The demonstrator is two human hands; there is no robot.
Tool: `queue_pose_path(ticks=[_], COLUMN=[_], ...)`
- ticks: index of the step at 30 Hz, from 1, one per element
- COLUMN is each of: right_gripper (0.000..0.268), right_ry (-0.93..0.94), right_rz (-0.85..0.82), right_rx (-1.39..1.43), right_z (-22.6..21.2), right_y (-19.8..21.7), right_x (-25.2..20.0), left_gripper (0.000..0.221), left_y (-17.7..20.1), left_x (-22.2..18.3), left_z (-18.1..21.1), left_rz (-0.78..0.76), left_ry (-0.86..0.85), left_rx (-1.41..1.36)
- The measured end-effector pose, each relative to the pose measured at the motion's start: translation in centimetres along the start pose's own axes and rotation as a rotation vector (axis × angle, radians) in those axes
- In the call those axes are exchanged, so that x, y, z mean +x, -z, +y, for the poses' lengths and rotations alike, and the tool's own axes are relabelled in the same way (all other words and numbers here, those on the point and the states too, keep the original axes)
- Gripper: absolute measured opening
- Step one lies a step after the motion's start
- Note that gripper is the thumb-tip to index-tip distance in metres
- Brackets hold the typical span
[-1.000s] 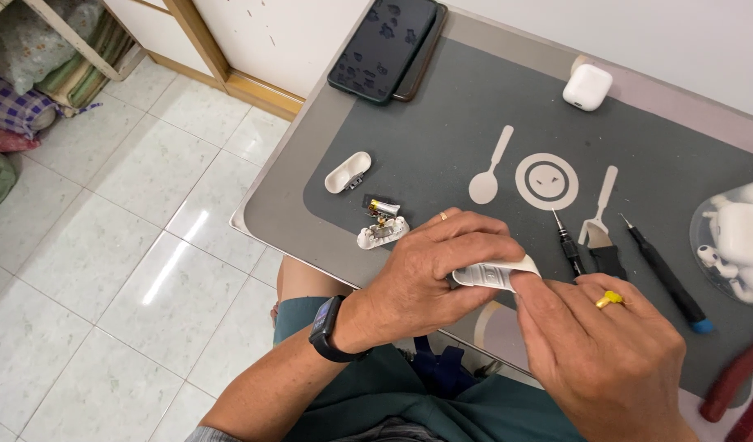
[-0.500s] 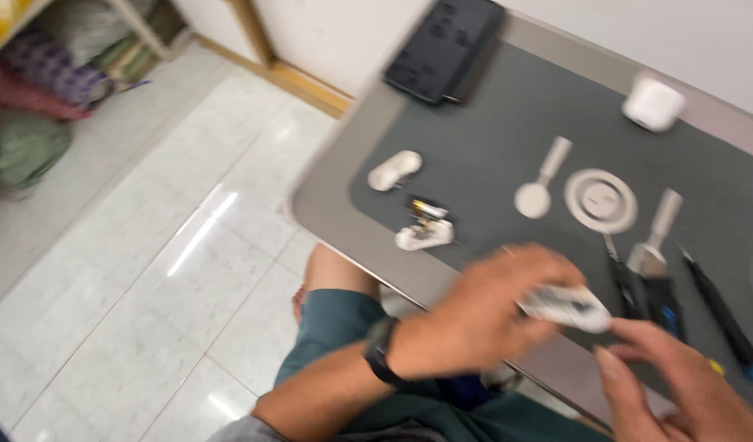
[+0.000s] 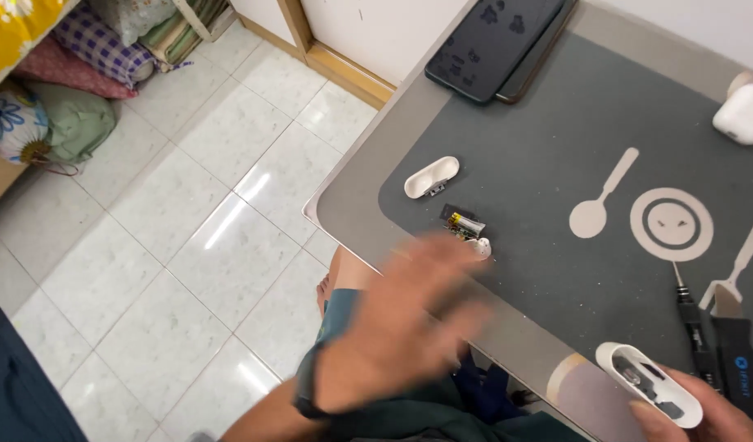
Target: Assembling the internal components of an earbud charging case, including the circuit board and battery into the plastic housing.
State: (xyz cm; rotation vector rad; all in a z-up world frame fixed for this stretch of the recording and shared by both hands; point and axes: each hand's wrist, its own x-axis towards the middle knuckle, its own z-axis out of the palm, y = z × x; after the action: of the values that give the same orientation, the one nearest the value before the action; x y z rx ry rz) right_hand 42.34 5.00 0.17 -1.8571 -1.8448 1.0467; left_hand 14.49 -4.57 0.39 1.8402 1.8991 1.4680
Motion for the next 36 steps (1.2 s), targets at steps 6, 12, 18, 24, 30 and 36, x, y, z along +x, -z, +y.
queue_pose_path(ticks=[6, 12, 18, 24, 30, 36], right_gripper=[0.037, 0.016, 0.034, 0.078, 0.058, 0.017], right_ry=[0.149, 0.690, 0.638, 0.540, 0.661, 0.896], right_rz=[0.056, 0.323, 0.454, 0.385, 0.429, 0.552], right_rx=[-0.179, -0.496, -0.518, -0.548, -0.438, -0.401], right_z=[-0.5, -3.6, -2.6, -2.1, -0.9, 0.6], right_y=[-1.3, -1.9, -2.5, -2.3, -2.7, -2.4], right_x=[0.0, -1.1, -1.7, -2.1, -1.3, 0.5], left_gripper=[0.053, 0.035, 0.032, 0.037, 0.044, 0.036], left_y=[2.9, 2.0, 1.8, 0.3, 1.0, 1.4], left_x=[2.3, 2.5, 1.6, 0.7, 1.2, 1.9], left_z=[-2.2, -3.6, -2.4, -3.5, -3.9, -3.2], left_rz=[-0.115, -0.146, -0.088, -0.088, -0.217, -0.239], left_ry=[0.091, -0.156, -0.224, -0.311, -0.347, -0.349], left_rx=[0.315, 0.357, 0.322, 0.180, 0.143, 0.162])
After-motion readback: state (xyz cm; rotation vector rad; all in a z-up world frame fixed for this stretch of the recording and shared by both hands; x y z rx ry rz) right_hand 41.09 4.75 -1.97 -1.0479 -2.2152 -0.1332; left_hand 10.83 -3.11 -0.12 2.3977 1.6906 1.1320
